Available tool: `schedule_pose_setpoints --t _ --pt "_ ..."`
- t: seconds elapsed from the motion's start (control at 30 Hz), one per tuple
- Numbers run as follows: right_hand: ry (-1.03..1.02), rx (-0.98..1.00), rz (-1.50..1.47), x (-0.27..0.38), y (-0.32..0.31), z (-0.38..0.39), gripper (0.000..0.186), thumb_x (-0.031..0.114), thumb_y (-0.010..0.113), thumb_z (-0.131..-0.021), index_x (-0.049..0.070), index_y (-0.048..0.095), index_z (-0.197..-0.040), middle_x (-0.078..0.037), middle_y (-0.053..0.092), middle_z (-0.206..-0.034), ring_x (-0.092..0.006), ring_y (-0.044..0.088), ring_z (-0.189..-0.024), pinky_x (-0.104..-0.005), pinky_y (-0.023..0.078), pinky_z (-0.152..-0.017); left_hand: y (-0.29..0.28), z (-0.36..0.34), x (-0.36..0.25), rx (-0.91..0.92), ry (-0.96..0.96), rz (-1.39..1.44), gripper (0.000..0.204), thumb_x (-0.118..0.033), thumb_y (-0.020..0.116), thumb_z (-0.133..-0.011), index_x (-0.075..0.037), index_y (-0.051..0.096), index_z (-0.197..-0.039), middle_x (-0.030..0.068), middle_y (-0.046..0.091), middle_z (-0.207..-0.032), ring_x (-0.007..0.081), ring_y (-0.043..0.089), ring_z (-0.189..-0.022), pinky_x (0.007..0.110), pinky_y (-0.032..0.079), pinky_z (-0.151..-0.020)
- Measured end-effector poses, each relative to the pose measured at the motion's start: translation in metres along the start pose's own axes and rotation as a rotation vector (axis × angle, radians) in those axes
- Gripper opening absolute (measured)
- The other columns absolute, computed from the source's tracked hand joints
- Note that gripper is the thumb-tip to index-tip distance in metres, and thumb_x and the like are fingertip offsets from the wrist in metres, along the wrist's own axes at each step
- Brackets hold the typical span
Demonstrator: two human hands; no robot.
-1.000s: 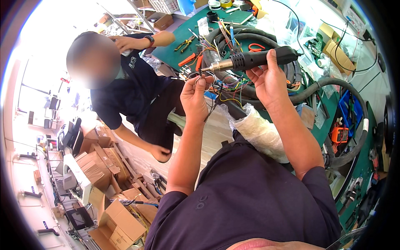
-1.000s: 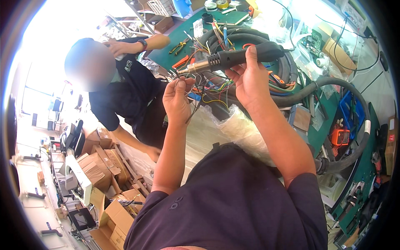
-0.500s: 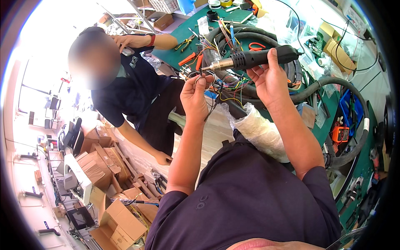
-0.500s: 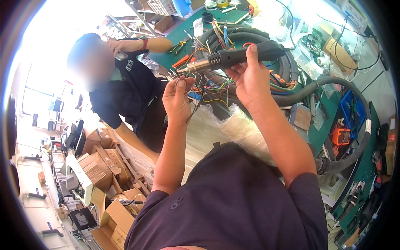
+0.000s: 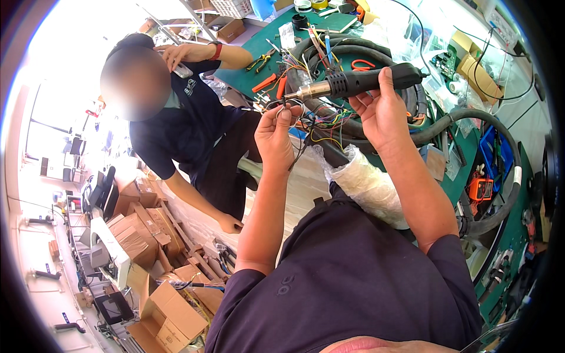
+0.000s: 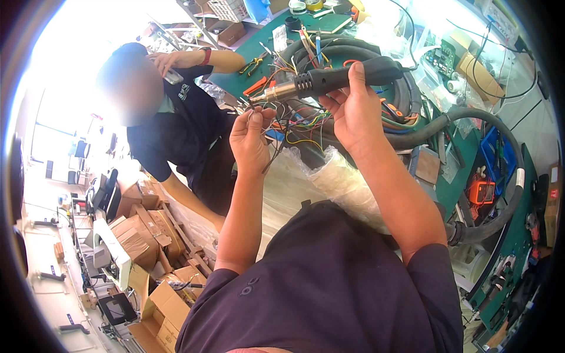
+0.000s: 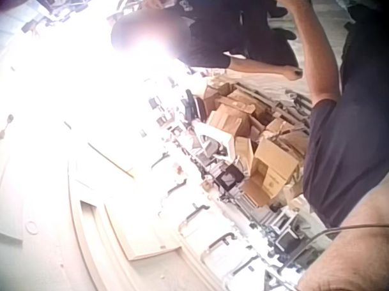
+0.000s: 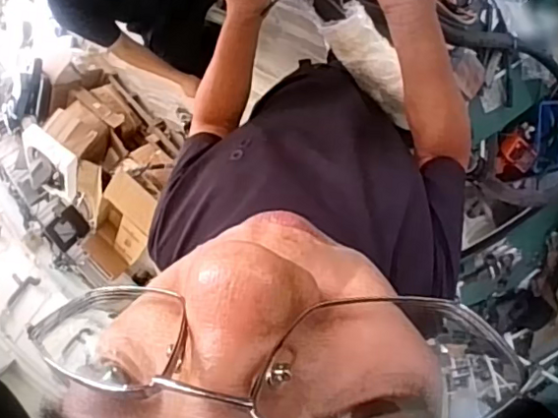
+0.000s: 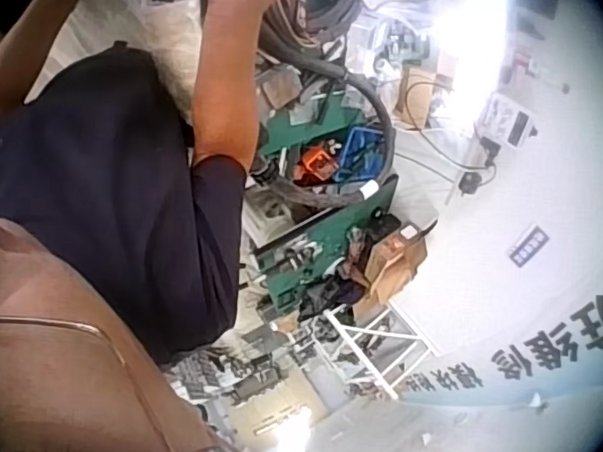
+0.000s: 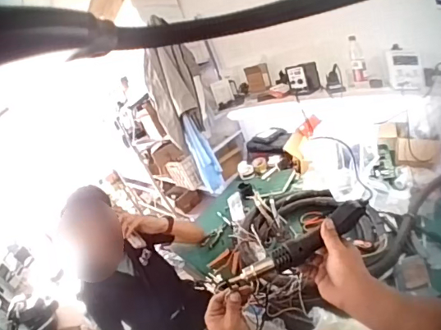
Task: The person uses a heat gun to apply heat to wires while another person assists by using wire cutters and holding the wiring assembly.
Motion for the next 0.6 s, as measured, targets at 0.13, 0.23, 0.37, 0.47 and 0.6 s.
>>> schedule_pose_setpoints --t 0.13,0.23,0.37,0.47,0.6 --pt "0.008 -0.015 0.008 -0.0003 -0.0015 -0.0015 0.036 0.043 0.051 -0.095 0.009 0.054 -0.109 -0.001 0.061 -0.096 -0.0164 0.059 -0.087 -0.0331 0.051 -0.075 -0.0008 0.0002 0.0002 -0.002 -0.011 -0.015 0.014 -0.011 0.061 -0.091 -0.001 0.061 -0.101 0.015 0.067 -0.091 0.0231 0.065 -0.088 0.034 0.05 -0.082" --pt "0.009 -0.016 0.008 -0.0006 -0.0011 -0.0015 0.036 0.042 0.051 -0.095 0.01 0.055 -0.109 -0.001 0.061 -0.096 -0.0163 0.059 -0.087 -0.033 0.051 -0.075 -0.0021 -0.0001 0.0007 -0.002 -0.01 -0.02 0.015 -0.011 0.062 -0.091 0.0 0.061 -0.101 0.0149 0.067 -0.091 0.023 0.065 -0.088 0.034 0.05 -0.083" --pt "0.007 -0.018 0.001 0.0004 -0.0016 -0.0013 0.036 0.043 0.051 -0.095 0.01 0.055 -0.109 -0.001 0.061 -0.096 -0.0161 0.059 -0.087 -0.0328 0.051 -0.075 -0.0003 0.0003 -0.0002 0.001 -0.01 -0.02 0.015 -0.011 0.062 -0.091 0.0 0.061 -0.101 0.0148 0.067 -0.091 0.0231 0.066 -0.088 0.034 0.05 -0.083" --pt "0.009 -0.016 0.0 0.0001 -0.0012 -0.0012 0.035 0.043 0.051 -0.095 0.01 0.055 -0.108 -0.001 0.062 -0.096 -0.0159 0.059 -0.087 -0.0327 0.051 -0.075 0.0003 -0.0002 -0.0004 -0.001 0.011 -0.005 0.014 -0.01 0.062 -0.091 0.0 0.063 -0.1 0.0116 0.069 -0.091 0.0172 0.066 -0.085 0.028 0.05 -0.078" --pt "0.01 -0.004 0.003 0.0004 -0.002 -0.0018 0.035 0.042 0.051 -0.095 0.01 0.055 -0.108 -0.001 0.062 -0.096 -0.0158 0.059 -0.087 -0.0328 0.051 -0.076 0.0001 -0.0007 0.0003 0.006 0.011 0.005 0.014 -0.01 0.062 -0.091 0.0 0.063 -0.1 0.0119 0.069 -0.091 0.0174 0.066 -0.085 0.028 0.051 -0.078"
Point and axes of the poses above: each hand's wrist, its own z-axis away from the middle knuckle, its own y-axis out of the palm, x = y × z, the point moved 4 cm from there along -z, towards the middle knuckle
